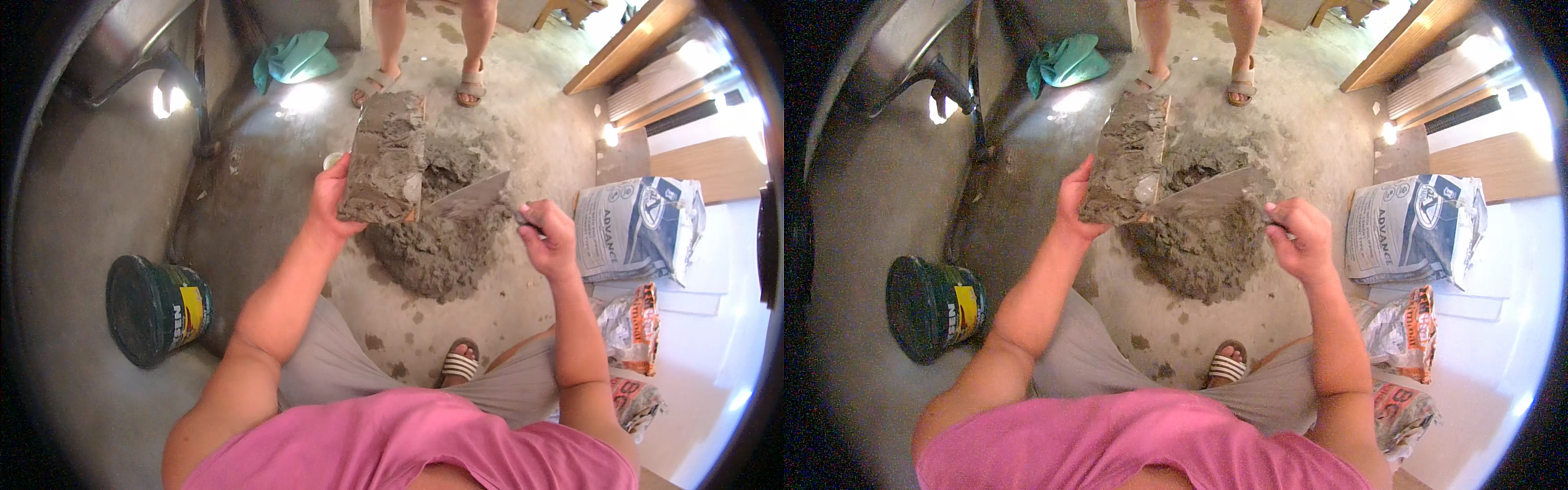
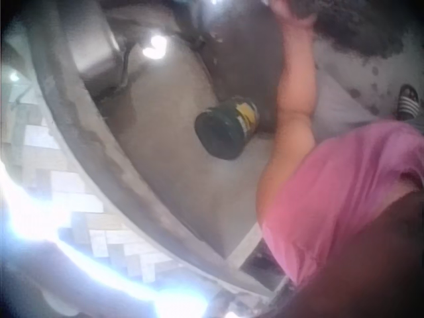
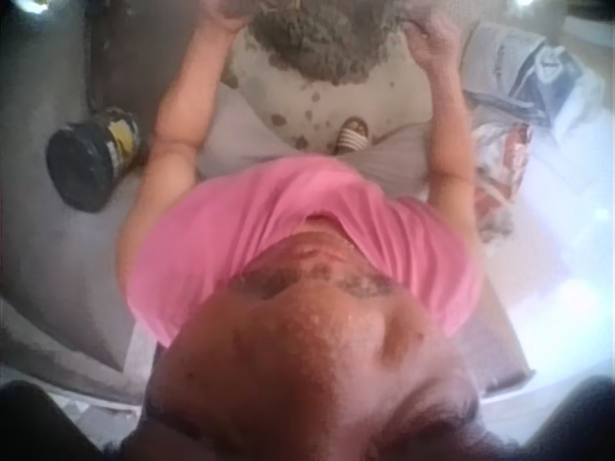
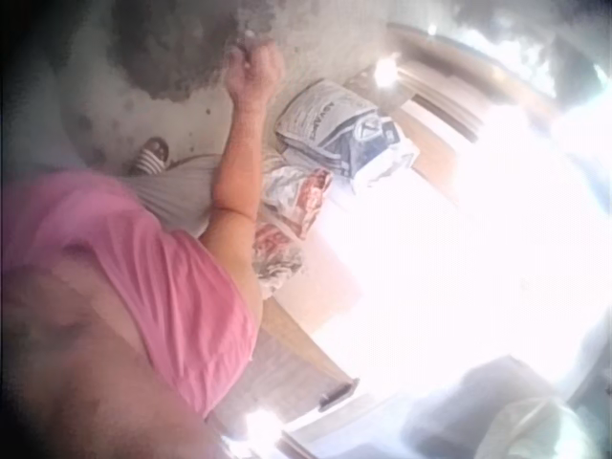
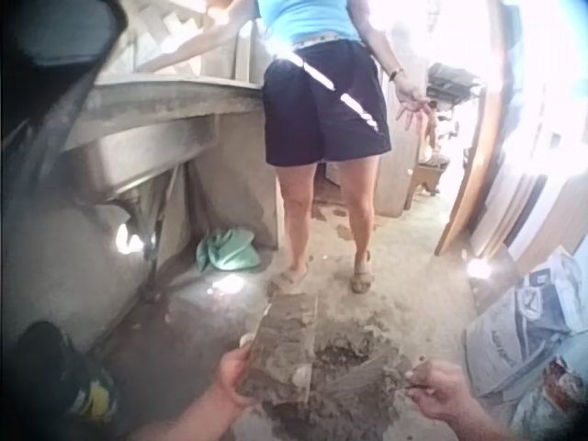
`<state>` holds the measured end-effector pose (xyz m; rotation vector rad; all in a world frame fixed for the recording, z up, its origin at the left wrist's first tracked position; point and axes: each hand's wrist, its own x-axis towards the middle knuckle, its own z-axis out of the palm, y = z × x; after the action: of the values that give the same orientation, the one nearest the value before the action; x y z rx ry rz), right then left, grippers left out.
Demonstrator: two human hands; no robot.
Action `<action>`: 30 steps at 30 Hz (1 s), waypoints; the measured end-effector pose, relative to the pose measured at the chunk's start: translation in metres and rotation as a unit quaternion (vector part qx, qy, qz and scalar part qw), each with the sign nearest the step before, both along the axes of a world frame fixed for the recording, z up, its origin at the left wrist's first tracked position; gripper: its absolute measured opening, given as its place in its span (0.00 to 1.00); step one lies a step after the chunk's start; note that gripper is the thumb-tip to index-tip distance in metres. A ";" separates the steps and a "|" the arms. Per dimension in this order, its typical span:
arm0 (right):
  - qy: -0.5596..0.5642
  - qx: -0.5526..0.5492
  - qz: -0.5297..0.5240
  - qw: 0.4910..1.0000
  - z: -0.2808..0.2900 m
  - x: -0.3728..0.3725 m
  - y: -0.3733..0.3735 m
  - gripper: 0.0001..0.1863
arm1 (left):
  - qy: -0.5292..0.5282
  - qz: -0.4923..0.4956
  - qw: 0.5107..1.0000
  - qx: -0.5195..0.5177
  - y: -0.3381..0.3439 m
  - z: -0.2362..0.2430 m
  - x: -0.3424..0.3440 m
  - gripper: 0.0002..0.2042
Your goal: The person washes hands at a sink, then moves to a workbench to arrange rectangular tiles. They sit on the floor and use a trowel to scoop and spread cement onto the back of a tile.
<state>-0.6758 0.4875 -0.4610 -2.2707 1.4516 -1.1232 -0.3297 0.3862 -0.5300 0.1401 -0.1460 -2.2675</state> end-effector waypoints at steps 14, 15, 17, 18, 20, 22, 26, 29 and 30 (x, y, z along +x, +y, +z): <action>0.126 -0.168 -0.066 0.975 -0.007 0.016 -0.019 0.18 | -0.013 0.009 1.000 -0.024 0.015 0.026 -0.003 0.23; 0.128 -0.170 -0.068 0.975 -0.005 0.016 -0.020 0.18 | -0.010 0.009 1.000 -0.025 0.016 0.028 -0.004 0.23; 0.133 -0.180 -0.067 0.972 -0.001 0.016 -0.019 0.18 | -0.016 0.009 0.999 -0.045 0.019 0.036 -0.002 0.23; 0.134 -0.188 -0.065 0.971 0.001 0.018 -0.019 0.17 | -0.018 0.010 0.998 -0.056 0.019 0.038 0.000 0.23; 0.136 -0.196 -0.071 0.968 0.003 0.020 -0.019 0.17 | -0.035 0.025 0.998 -0.052 0.019 0.036 0.001 0.23; 0.136 -0.196 -0.086 0.967 0.004 0.020 -0.020 0.17 | -0.049 0.032 0.997 -0.050 0.020 0.036 0.002 0.23; 0.139 -0.182 -0.104 0.968 0.006 0.018 -0.023 0.16 | -0.071 0.033 0.996 -0.048 0.024 0.035 0.002 0.22; 0.138 -0.181 -0.110 0.967 0.008 0.018 -0.024 0.15 | -0.081 0.040 0.993 -0.074 0.026 0.033 0.005 0.21; 0.137 -0.177 -0.113 0.968 0.009 0.017 -0.025 0.15 | -0.083 0.042 0.992 -0.087 0.028 0.034 0.004 0.21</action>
<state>-0.6592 0.4621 -0.4516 -2.6420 1.7744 -1.2604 -0.3252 0.4138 -0.4964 0.2382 -0.4159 -2.1461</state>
